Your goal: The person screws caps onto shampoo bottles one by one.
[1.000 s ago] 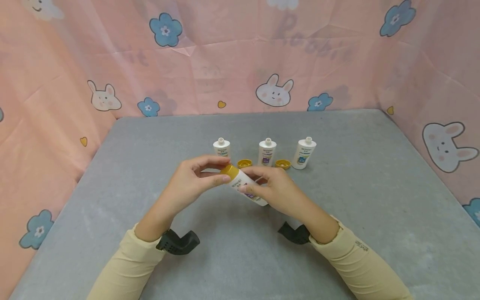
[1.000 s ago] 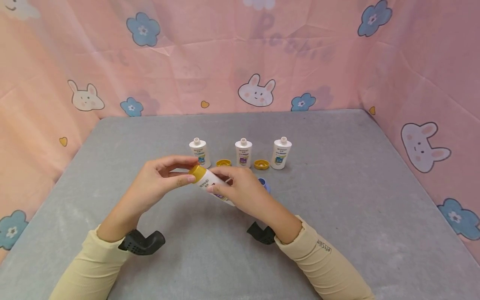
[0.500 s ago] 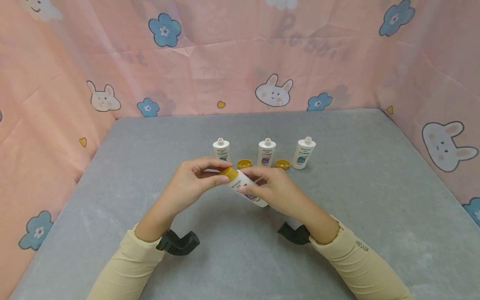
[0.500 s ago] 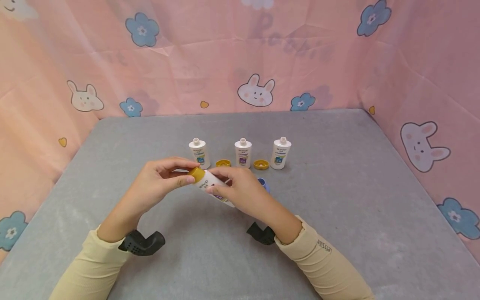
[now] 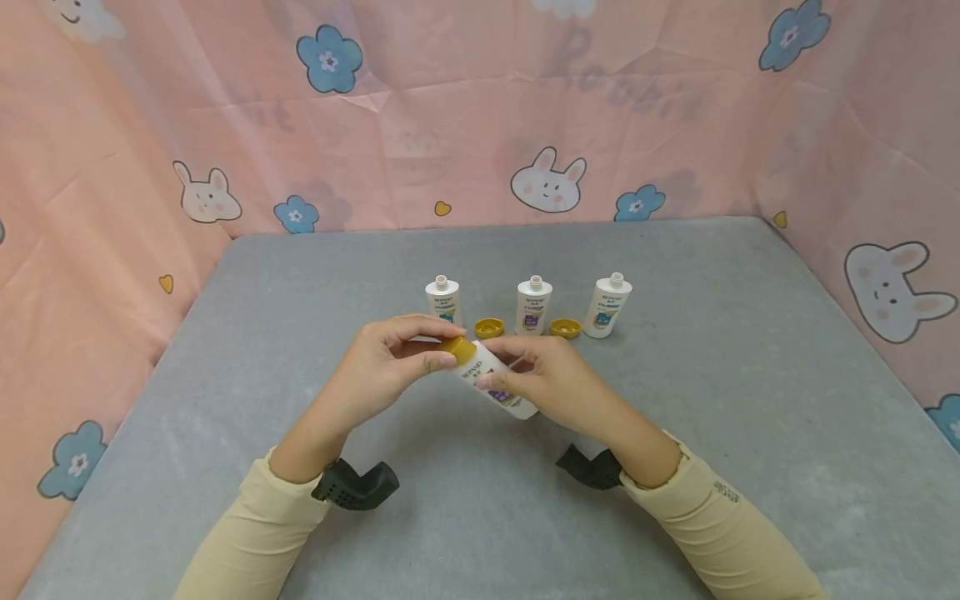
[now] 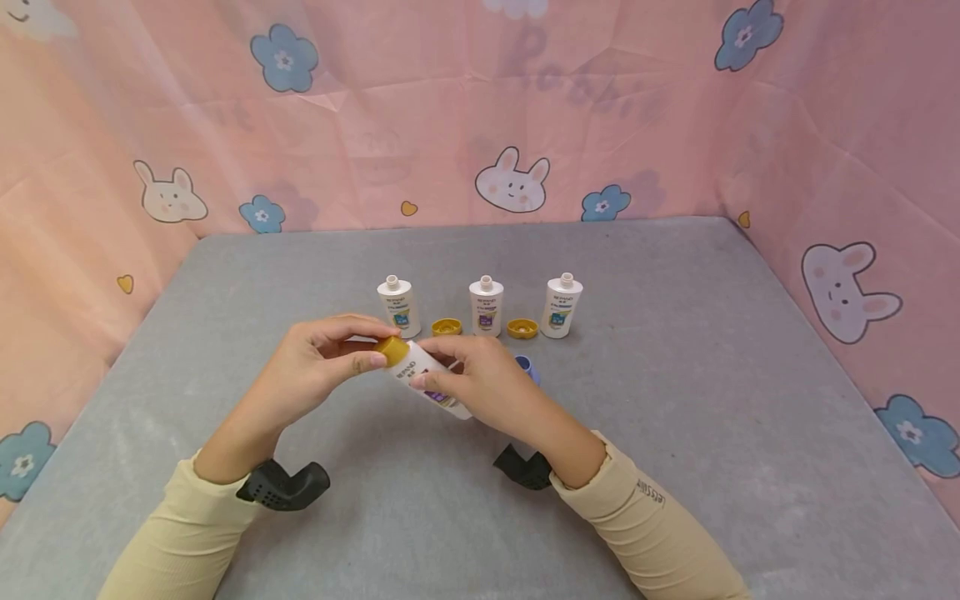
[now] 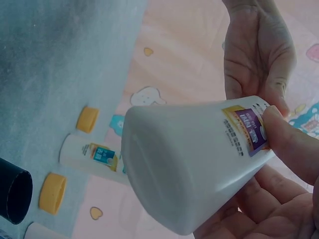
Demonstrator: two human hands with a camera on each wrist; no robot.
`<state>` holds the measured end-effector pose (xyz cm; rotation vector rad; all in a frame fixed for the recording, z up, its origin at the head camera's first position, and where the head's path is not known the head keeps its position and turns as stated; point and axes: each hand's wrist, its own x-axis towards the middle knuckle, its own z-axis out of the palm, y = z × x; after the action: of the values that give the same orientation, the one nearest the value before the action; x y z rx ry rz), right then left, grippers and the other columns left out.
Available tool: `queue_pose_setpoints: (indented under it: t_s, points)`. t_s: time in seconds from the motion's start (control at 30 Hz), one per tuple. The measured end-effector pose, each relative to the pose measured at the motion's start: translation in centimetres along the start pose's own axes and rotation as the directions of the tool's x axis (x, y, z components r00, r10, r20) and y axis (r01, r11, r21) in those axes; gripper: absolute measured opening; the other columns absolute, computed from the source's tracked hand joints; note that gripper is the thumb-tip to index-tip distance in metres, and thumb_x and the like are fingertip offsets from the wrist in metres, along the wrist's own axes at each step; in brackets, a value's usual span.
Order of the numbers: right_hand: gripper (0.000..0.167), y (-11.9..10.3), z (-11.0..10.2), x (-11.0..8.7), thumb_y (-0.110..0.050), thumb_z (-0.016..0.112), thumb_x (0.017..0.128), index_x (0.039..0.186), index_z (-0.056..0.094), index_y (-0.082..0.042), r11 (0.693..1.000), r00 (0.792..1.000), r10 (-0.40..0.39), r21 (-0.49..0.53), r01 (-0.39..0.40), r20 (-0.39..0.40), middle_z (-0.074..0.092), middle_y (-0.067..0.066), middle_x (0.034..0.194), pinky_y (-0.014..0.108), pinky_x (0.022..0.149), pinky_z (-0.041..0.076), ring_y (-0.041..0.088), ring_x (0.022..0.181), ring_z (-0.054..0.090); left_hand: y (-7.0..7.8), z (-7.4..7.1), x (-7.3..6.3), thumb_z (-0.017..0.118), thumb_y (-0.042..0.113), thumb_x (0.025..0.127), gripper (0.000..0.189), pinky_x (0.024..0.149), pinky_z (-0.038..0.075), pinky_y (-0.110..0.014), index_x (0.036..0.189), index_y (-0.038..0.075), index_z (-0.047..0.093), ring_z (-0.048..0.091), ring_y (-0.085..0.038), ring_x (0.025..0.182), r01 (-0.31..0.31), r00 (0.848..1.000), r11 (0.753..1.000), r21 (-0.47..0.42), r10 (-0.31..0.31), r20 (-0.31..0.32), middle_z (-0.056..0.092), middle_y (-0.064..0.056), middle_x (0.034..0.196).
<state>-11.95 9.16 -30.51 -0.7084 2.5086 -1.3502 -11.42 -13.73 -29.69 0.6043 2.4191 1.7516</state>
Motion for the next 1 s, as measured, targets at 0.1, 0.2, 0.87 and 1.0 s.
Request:
queue_pose_setpoints:
  t_s: [0.1,0.2,0.87,1.0]
  points:
    - [0.033,-0.1,-0.1,0.0,-0.017,0.071,0.092,0.123,0.069,-0.006,1.000,1.000,0.003,0.020,-0.004,0.013,0.074,0.007,0.106,0.034,0.083,0.059,0.017,0.094,0.066,-0.1,0.0,0.0,0.071,0.001,0.089,0.028,0.088,0.059,-0.025,0.117,-0.003,0.070,0.070,-0.015,0.100,-0.040,0.999,0.999,0.001,0.040,0.002,0.068,-0.016,0.120]
    - [0.033,-0.1,-0.2,0.0,-0.017,0.071,0.092,0.123,0.069,-0.006,0.999,0.999,0.007,0.049,-0.009,0.033,0.074,0.008,0.104,0.033,0.080,0.060,0.017,0.092,0.067,-0.1,0.0,-0.1,0.070,-0.001,0.089,0.027,0.088,0.059,-0.025,0.116,-0.005,0.069,0.070,-0.011,0.099,-0.073,0.997,0.997,-0.004,0.073,0.004,0.068,-0.018,0.119]
    - [0.034,0.4,-1.0,-0.1,-0.013,0.070,0.093,0.122,0.067,0.004,0.972,0.975,-0.058,0.235,0.006,0.216,0.074,0.017,0.104,0.032,0.076,0.061,0.016,0.084,0.070,-0.5,-0.5,-0.1,0.069,0.018,0.090,0.034,0.098,0.055,-0.027,0.109,-0.010,0.068,0.063,-0.006,0.109,-0.377,0.919,0.924,-0.065,0.382,0.093,0.067,-0.026,0.111]
    - [0.035,0.4,-1.1,-0.1,-0.012,0.069,0.093,0.122,0.066,0.006,0.958,0.970,-0.060,0.287,-0.011,0.235,0.074,0.020,0.104,0.031,0.075,0.060,0.014,0.083,0.070,-0.6,-0.6,-0.1,0.070,0.022,0.090,0.039,0.096,0.056,-0.027,0.110,-0.011,0.067,0.064,-0.007,0.108,-0.376,0.918,0.922,-0.093,0.385,0.098,0.070,-0.018,0.112]
